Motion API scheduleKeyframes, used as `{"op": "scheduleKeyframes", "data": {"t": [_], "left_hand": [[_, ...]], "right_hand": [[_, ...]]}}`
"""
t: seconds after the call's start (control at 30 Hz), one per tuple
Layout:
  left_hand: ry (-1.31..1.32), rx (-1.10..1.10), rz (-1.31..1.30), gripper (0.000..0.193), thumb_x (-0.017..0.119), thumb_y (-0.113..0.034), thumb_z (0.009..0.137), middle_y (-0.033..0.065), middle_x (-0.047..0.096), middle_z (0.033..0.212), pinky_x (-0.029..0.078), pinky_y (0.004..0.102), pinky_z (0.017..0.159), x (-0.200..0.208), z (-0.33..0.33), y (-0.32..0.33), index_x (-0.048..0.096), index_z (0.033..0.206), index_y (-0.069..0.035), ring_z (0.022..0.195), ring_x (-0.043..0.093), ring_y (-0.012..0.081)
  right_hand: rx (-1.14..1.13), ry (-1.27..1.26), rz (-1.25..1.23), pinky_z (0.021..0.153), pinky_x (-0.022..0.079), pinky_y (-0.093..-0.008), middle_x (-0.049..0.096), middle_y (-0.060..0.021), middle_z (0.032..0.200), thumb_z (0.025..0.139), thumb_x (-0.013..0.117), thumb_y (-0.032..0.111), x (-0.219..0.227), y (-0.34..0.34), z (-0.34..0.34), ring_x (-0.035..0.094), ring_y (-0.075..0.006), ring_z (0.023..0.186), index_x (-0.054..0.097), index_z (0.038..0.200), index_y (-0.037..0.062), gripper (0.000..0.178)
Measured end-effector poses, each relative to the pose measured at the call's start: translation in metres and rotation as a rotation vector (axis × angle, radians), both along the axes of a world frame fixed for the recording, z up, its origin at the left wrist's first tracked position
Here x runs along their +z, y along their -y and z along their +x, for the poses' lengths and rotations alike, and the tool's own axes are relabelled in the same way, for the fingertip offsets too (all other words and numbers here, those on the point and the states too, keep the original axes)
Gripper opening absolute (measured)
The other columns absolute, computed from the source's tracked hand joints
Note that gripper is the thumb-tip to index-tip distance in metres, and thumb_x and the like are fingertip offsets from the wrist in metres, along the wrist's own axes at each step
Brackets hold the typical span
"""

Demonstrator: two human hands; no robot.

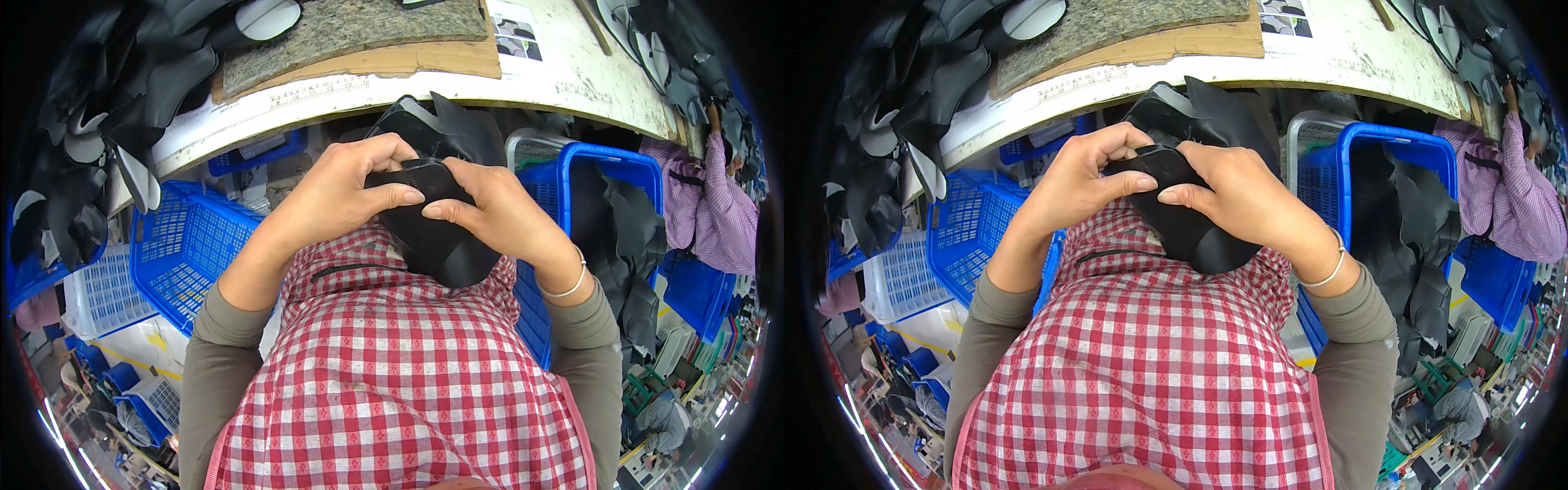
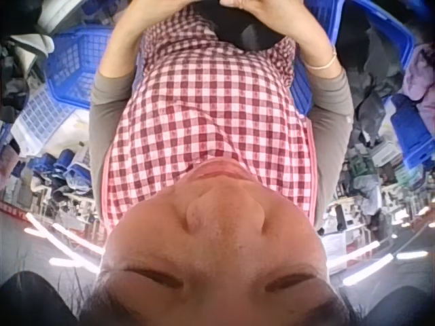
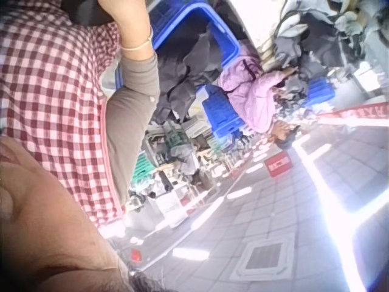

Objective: The person assembles black shoe uppers by hand, aligning and pressing the edges together, then uses a hammer to tap the seams flat on a workbench. Finished pieces are placed into a blue basket.

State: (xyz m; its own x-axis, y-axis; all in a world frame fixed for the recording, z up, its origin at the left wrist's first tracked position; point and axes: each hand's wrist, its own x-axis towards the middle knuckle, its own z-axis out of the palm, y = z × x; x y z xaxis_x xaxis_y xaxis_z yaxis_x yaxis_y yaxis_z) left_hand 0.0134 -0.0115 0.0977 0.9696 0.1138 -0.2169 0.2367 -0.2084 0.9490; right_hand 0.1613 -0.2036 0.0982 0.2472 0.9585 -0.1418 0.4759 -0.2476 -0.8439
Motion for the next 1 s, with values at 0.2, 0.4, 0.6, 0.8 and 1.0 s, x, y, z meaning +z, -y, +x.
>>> {"op": "scheduleKeyframes", "data": {"t": [0.2,0.4,0.6,0.8,1.0], "left_hand": [[0.040,0.009,0.001,0.023,0.079,-0.012,0.092,0.0006,0.070,0.091,0.052,0.0262,0.076,0.001,-0.001,0.003,0.068,0.109,-0.001,0.085,0.061,0.0059],[0.022,-0.012,0.020,0.022,0.078,-0.011,0.092,0.0017,0.071,0.092,0.052,0.0272,0.078,0.003,0.000,0.003,0.068,0.109,0.000,0.087,0.061,0.0072],[0.025,0.004,0.025,0.021,0.078,-0.010,0.091,0.0028,0.071,0.091,0.052,0.0283,0.078,0.002,-0.002,0.004,0.068,0.107,0.000,0.086,0.061,0.0079],[0.071,0.107,0.336,0.023,0.079,-0.010,0.090,0.0074,0.072,0.086,0.052,0.0285,0.071,0.007,-0.009,0.021,0.068,0.107,0.000,0.079,0.063,0.0082],[-0.050,0.125,-0.104,0.019,0.080,-0.010,0.090,0.0011,0.072,0.086,0.050,0.0242,0.069,0.000,-0.002,0.006,0.070,0.103,0.000,0.079,0.063,0.0047]], "right_hand": [[-0.043,-0.002,0.043,0.070,0.052,-0.0456,0.068,-0.0220,0.089,0.091,0.078,0.024,-0.003,-0.001,-0.009,0.067,-0.0434,0.084,0.064,0.103,-0.0004,0.030],[-0.034,0.023,0.101,0.071,0.052,-0.0466,0.068,-0.0218,0.090,0.091,0.078,0.023,-0.006,0.003,-0.010,0.067,-0.0436,0.084,0.063,0.105,-0.0002,0.030],[0.001,0.073,0.098,0.069,0.052,-0.0471,0.068,-0.0213,0.089,0.091,0.076,0.022,-0.007,0.001,-0.011,0.066,-0.0430,0.083,0.063,0.104,0.0012,0.028],[-0.075,0.128,-0.004,0.069,0.051,-0.0472,0.069,-0.0175,0.085,0.093,0.073,0.026,-0.004,0.004,-0.014,0.067,-0.0409,0.081,0.065,0.103,0.0052,0.024],[-0.093,0.199,0.057,0.074,0.051,-0.0455,0.068,-0.0159,0.083,0.093,0.074,0.027,-0.005,0.007,-0.018,0.066,-0.0394,0.080,0.066,0.102,0.0063,0.023]]}}
